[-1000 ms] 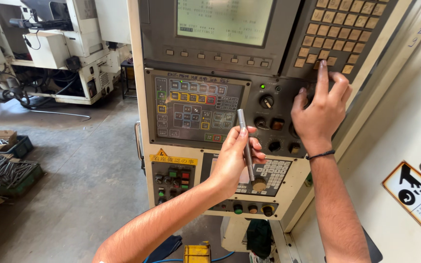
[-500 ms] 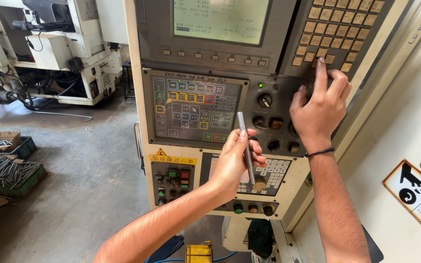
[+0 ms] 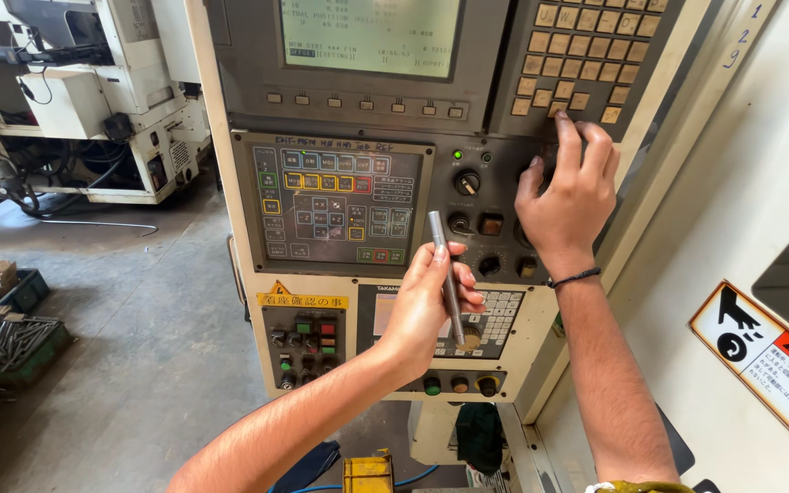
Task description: The person retrieves a metal rod from a CNC machine, inspects it, and wipes it with a cloth. They then operate the machine's control panel before placing the rod back into the machine's chuck.
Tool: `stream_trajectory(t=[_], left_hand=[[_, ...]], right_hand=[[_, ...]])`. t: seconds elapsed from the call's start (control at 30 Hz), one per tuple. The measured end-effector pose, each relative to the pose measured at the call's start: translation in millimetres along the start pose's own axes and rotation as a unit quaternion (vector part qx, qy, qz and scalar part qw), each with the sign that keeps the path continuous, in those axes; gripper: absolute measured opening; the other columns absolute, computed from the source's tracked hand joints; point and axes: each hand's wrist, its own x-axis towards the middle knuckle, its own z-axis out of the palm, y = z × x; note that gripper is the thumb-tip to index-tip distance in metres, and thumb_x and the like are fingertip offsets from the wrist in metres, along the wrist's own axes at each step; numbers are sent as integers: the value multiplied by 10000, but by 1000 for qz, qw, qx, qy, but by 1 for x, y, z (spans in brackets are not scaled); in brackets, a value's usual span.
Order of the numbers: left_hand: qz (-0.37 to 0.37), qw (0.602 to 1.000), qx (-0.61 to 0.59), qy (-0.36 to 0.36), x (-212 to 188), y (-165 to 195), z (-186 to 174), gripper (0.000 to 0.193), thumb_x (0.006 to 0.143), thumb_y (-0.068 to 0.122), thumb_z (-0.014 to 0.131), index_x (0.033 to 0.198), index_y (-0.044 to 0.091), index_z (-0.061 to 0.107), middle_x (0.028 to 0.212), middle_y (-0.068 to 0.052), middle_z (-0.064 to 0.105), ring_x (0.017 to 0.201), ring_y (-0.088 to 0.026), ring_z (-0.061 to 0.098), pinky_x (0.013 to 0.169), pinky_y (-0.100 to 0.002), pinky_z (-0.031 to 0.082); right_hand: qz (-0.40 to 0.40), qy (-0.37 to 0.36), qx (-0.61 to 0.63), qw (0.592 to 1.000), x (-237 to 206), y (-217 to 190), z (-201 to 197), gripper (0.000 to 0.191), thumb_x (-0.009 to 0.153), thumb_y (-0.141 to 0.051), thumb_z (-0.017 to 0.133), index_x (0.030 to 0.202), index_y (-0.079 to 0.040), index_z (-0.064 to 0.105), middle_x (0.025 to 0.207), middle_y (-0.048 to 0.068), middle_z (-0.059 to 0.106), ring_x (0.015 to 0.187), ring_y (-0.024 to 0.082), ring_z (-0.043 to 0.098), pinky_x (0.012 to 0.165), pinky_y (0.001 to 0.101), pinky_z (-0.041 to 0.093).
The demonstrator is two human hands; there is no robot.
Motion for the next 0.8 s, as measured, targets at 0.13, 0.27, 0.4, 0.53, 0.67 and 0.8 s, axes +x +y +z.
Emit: stream_trajectory(t=[0.13, 0.27, 0.4, 0.53, 0.67, 0.8], left_hand=[[0, 1000, -8, -3, 1, -4, 1, 321, 1111, 353, 340, 1210, 92, 498, 856, -31, 564, 742, -126, 618, 773, -355, 590], [3, 1000, -17, -4, 1, -5, 0, 328, 1112, 364, 339, 1210, 89, 490, 853, -29, 562, 741, -127, 622, 766, -355, 588], [5, 1000, -14, -1, 0, -3, -1, 328, 1110, 364, 340, 1214, 92, 490, 857, -29, 563, 746, -125, 624, 770, -356, 591], [-2, 1000, -13, 3, -1, -2, -2, 330, 1109, 366, 341, 1217, 91, 489, 856, -32, 558, 745, -126, 619, 779, -363, 593], [-11, 1000, -2, 7, -2, -1, -3, 333, 1105, 366, 332, 1220, 95, 487, 857, -31, 552, 749, -126, 617, 787, -369, 591], [-14, 1000, 5, 8, -3, -1, -2, 344, 1106, 369, 315, 1219, 93, 486, 861, -31, 552, 749, -122, 612, 790, -367, 594]], right_hand=[[-3, 9, 1, 1000, 1, 0, -1, 468, 918, -88, 744, 1363, -41, 605, 1313, 146, 532, 1203, 357, 554, 985, 442, 519], [-2, 12, 11, 1000, 1, 2, 0, 389, 940, -85, 737, 1302, -29, 607, 1316, 149, 543, 1217, 360, 551, 1003, 449, 516], [5, 11, 16, 1000, 1, 4, 4, 377, 943, -73, 732, 1293, -24, 601, 1313, 150, 546, 1214, 363, 551, 995, 447, 518], [7, 16, 21, 1000, 0, 4, 6, 386, 936, -64, 729, 1287, -20, 577, 1315, 148, 547, 1223, 363, 550, 992, 447, 519], [5, 14, 18, 1000, 0, 4, 5, 408, 931, -62, 728, 1306, -28, 570, 1312, 152, 547, 1223, 364, 548, 984, 446, 520], [5, 15, 18, 1000, 0, 5, 5, 407, 923, -59, 723, 1300, -35, 573, 1310, 148, 549, 1222, 364, 548, 985, 444, 521]])
